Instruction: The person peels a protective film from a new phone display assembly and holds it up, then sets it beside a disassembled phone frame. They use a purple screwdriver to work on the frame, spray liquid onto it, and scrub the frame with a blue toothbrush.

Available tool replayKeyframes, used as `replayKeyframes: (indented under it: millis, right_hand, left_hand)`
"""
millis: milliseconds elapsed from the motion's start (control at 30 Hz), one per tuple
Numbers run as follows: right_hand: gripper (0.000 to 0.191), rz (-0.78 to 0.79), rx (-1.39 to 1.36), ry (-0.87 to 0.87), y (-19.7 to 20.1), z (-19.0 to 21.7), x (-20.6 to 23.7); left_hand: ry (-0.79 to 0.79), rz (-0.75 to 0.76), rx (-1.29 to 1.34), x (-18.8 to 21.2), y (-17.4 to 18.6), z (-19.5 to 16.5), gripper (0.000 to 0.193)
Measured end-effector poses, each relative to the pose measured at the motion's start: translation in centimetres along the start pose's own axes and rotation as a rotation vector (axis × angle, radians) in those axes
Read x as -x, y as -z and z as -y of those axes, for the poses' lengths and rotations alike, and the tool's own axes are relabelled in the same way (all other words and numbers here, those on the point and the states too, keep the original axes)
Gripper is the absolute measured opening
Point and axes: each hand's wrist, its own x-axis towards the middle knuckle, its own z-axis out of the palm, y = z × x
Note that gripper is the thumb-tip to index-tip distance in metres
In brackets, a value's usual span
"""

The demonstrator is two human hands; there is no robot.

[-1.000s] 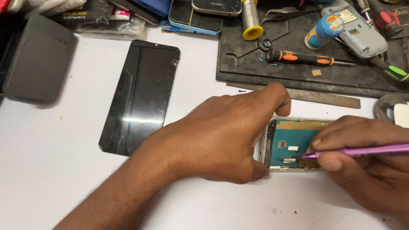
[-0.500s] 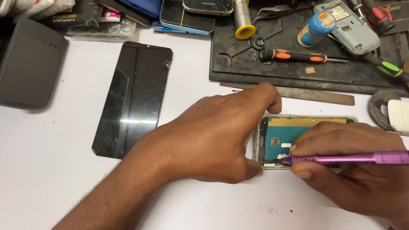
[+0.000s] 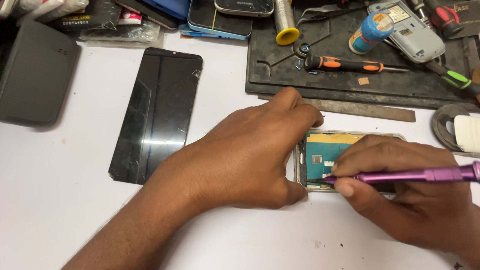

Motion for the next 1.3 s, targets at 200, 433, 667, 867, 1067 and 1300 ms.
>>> replayKeyframes:
  millis: [200,433,667,867,1067,1300]
  right_hand:
    - [0.015,-0.188,-0.052,-0.157,0.2,0.2,0.7]
    - [0.011,-0.305,0.013,-0.209,0.5,-0.5,0.0]
    - [0.012,-0.14,0.148,0.027,0.5,0.9,-1.8]
    - [0.025,-0.048,0.282,0.205,0.2,1.4,-2.3]
    - [0.026,-0.555,0.244,0.134,3.6,0.2,-1.4]
    - [0.086,-1.091,0.978,0.131,18.3,-2.8,-3.5]
  left_hand:
    - [-0.042,-0.033,0.006,-0.1,-0.2,0.0,0.098]
    - [-0.011,-0.002,-0.021,0.2,-0.1,-0.3,0.094]
    - [-0.121,-0.193,0.327,-0.4,-0.3,-2.0,0.069]
    - [-0.296,-0.299,0.529,-0.8,-2.4,-2.9,0.025]
    - [-0.118,-0.527,0.772,-0.7,-1.8,-1.5,0.027]
    - [-0.076,-0.41,-0.134,-0.8,-1.4,-3.8,0.053]
